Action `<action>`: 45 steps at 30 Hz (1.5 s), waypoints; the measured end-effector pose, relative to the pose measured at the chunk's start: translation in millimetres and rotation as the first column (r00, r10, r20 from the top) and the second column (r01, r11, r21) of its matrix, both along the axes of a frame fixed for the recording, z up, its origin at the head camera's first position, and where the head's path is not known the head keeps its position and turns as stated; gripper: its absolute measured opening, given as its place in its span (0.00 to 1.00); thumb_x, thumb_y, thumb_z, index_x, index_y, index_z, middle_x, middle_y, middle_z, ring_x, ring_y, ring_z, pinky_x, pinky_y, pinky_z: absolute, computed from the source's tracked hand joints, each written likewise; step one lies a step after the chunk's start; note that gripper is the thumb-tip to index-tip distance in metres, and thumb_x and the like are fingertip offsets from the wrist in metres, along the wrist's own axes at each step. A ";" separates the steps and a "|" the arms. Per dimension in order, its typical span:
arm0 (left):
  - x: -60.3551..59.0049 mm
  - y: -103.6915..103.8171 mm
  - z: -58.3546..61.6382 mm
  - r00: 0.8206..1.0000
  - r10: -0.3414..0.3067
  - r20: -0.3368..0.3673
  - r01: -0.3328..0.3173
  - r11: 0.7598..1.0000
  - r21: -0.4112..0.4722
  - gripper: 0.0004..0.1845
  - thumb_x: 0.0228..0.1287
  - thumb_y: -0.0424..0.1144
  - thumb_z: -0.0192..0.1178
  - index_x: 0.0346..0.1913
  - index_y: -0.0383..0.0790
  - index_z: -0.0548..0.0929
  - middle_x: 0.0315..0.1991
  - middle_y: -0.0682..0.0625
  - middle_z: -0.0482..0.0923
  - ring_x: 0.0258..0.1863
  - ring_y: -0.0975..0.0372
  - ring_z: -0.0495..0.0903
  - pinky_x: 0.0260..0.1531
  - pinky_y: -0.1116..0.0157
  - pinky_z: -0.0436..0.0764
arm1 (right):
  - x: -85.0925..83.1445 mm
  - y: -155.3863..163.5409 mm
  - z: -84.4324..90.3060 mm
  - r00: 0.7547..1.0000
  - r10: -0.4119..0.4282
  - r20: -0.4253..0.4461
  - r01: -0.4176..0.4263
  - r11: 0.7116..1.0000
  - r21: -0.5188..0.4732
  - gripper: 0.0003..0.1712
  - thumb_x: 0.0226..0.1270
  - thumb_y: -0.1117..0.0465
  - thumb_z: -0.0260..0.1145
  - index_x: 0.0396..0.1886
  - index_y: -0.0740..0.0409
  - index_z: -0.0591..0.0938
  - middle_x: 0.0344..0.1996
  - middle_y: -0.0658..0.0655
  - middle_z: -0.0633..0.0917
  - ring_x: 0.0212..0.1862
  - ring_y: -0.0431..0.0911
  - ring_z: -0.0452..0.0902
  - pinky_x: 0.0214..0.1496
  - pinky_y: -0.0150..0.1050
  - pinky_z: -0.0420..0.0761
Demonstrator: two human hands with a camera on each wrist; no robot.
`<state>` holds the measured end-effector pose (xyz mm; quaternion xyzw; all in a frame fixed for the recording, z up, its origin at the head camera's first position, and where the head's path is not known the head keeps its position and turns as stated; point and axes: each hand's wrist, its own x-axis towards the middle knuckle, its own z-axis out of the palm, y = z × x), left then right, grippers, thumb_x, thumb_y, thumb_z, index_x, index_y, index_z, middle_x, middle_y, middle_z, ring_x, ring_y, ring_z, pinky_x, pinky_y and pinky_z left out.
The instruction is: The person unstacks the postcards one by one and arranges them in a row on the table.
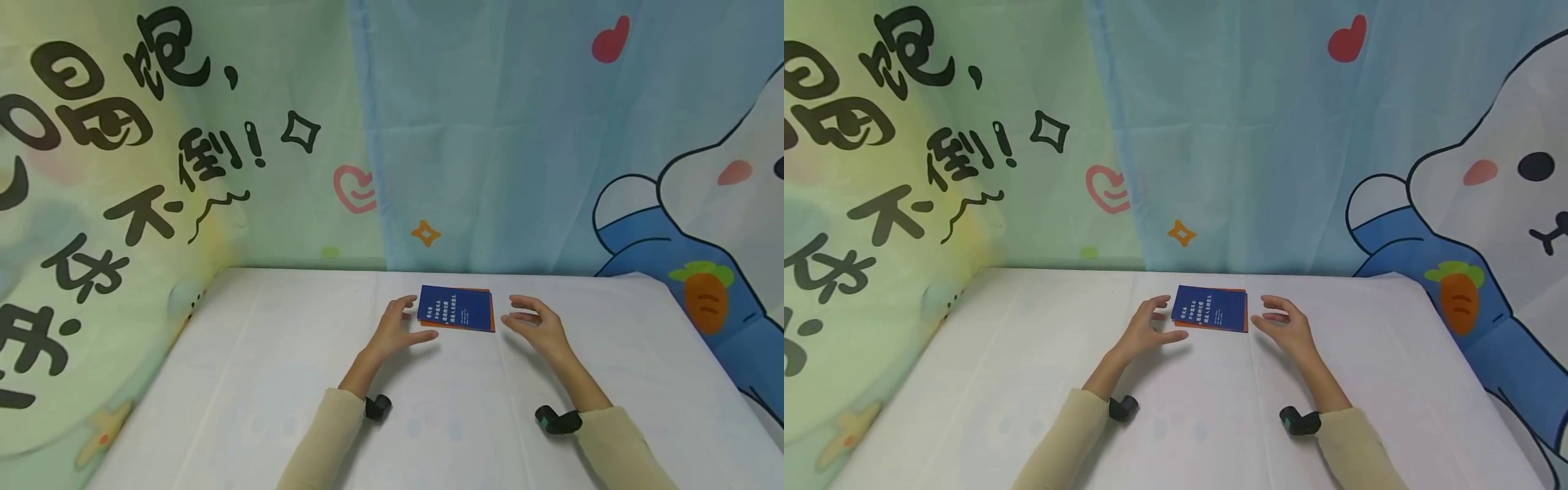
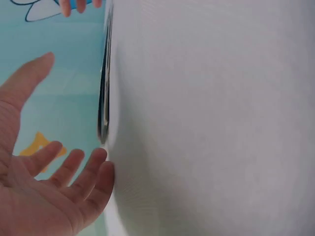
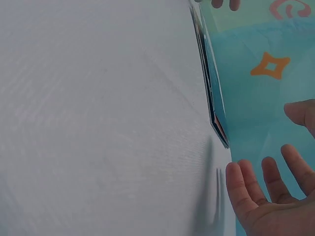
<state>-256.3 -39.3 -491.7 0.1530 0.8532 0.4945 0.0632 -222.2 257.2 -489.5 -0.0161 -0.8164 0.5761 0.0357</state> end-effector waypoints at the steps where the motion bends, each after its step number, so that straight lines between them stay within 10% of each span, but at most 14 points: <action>1: -1.1 -0.5 -1.3 1.000 0.004 0.008 -0.004 1.000 -0.001 0.45 0.52 0.44 0.75 0.71 0.36 0.63 0.62 0.37 0.67 0.57 0.49 0.73 0.57 0.54 0.74 | -0.6 -0.2 -1.1 1.000 0.000 0.001 0.000 1.000 -0.004 0.35 0.65 0.54 0.69 0.67 0.65 0.69 0.61 0.66 0.71 0.44 0.23 0.72 0.43 0.22 0.76; 26: -18.1 -1.7 -22.3 0.998 0.056 0.025 -0.056 0.998 0.014 0.31 0.52 0.38 0.74 0.58 0.30 0.77 0.49 0.42 0.79 0.41 0.61 0.74 0.42 0.68 0.73 | -29.4 1.9 -19.8 0.993 0.093 0.070 -0.088 0.993 -0.074 0.34 0.68 0.60 0.66 0.67 0.73 0.66 0.58 0.74 0.71 0.41 0.25 0.73 0.44 0.21 0.75; 45: -16.1 4.0 -25.8 0.979 0.192 -0.068 -0.199 0.975 -0.097 0.18 0.58 0.42 0.69 0.51 0.39 0.85 0.40 0.50 0.73 0.32 0.66 0.70 0.33 0.70 0.68 | -63.2 -6.8 -22.1 0.982 0.137 0.126 -0.169 0.941 0.292 0.42 0.59 0.60 0.72 0.68 0.73 0.64 0.50 0.69 0.69 0.41 0.49 0.66 0.39 0.36 0.69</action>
